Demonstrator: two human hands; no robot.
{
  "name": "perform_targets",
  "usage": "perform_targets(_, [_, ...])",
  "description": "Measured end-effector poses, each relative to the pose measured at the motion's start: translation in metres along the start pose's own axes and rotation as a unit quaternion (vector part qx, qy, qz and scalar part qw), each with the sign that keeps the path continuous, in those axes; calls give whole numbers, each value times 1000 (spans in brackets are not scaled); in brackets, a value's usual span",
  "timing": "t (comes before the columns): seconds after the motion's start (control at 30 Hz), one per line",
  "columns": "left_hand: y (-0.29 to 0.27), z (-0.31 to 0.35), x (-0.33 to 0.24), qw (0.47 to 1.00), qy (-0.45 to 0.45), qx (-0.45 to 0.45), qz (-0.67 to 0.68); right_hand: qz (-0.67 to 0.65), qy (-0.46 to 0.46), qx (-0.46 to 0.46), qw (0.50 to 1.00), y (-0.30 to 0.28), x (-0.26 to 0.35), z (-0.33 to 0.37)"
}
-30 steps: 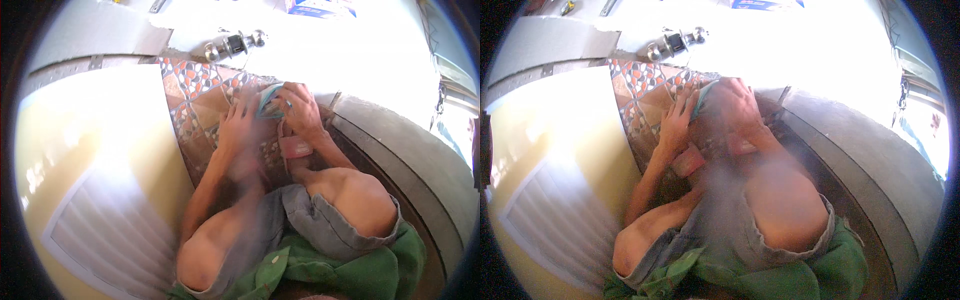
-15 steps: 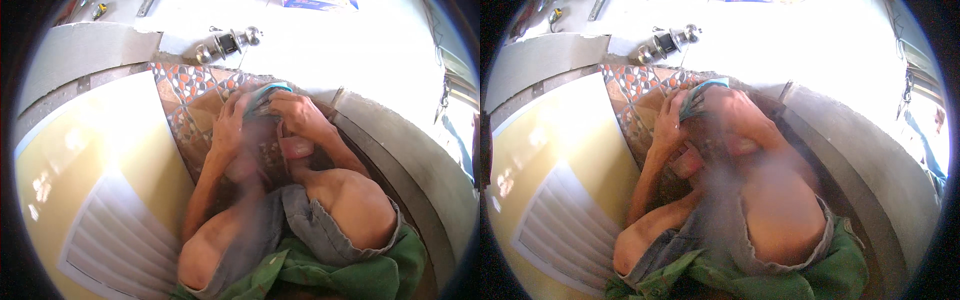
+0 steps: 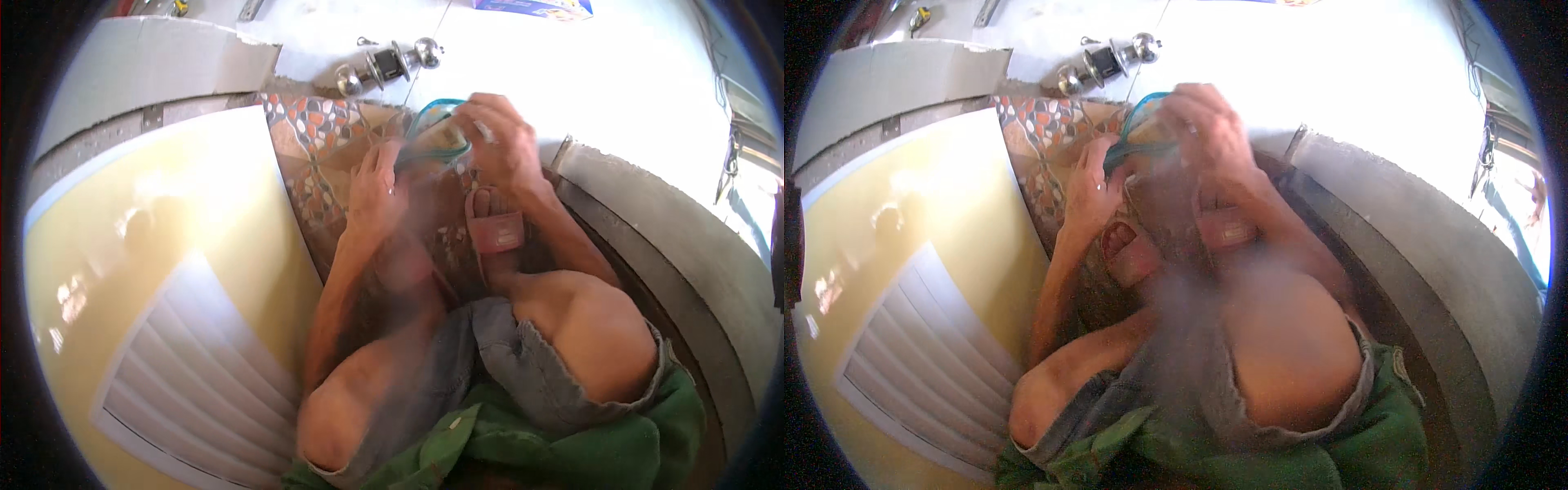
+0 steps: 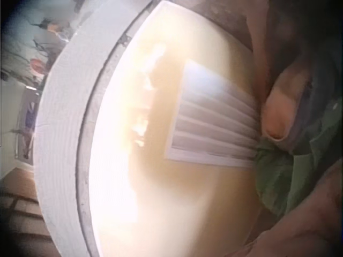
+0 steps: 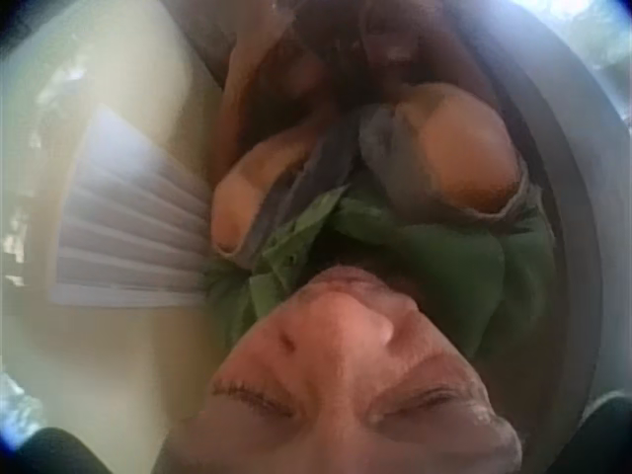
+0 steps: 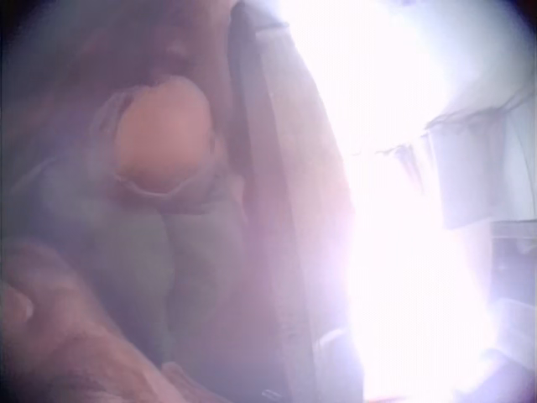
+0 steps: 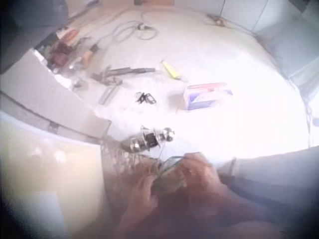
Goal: The person sits on the floor and assembles a door knob by attaching two knobs to a central spindle and inserting a key. They then open a small plastic case to retrieve a small item and place it into the door knob assembly.
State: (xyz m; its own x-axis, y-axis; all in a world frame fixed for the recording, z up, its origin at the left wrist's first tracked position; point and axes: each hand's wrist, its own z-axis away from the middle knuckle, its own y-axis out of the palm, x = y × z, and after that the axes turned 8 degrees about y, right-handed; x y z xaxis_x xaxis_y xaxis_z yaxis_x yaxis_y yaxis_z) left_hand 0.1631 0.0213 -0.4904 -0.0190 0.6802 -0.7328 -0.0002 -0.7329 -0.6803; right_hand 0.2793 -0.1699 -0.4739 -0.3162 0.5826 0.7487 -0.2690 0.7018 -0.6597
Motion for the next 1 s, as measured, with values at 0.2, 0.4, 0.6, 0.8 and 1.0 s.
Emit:
perform_targets(0.2, [12, 18, 7, 998, 1, -69, -1, -33, -34, 84, 995, -3, 5, 45])
perform_targets(0.4, [11, 25, -11, 990, -43, -116, 71, 33, 28, 183, 982, 25, 32, 41])
perform_targets(0.6, [14, 28, -18, 991, -10, -132, 21, 43, 49, 196, 979, 33, 31, 39])
perform_targets(0.8, [23, 34, -21, 992, 17, -121, 23, -13, 20, 153, 988, 38, 13, 42])
perform_targets(1.0, [26, 35, -22, 996, -11, -84, 8, -13, 17, 145, 989, 43, 9, 57])
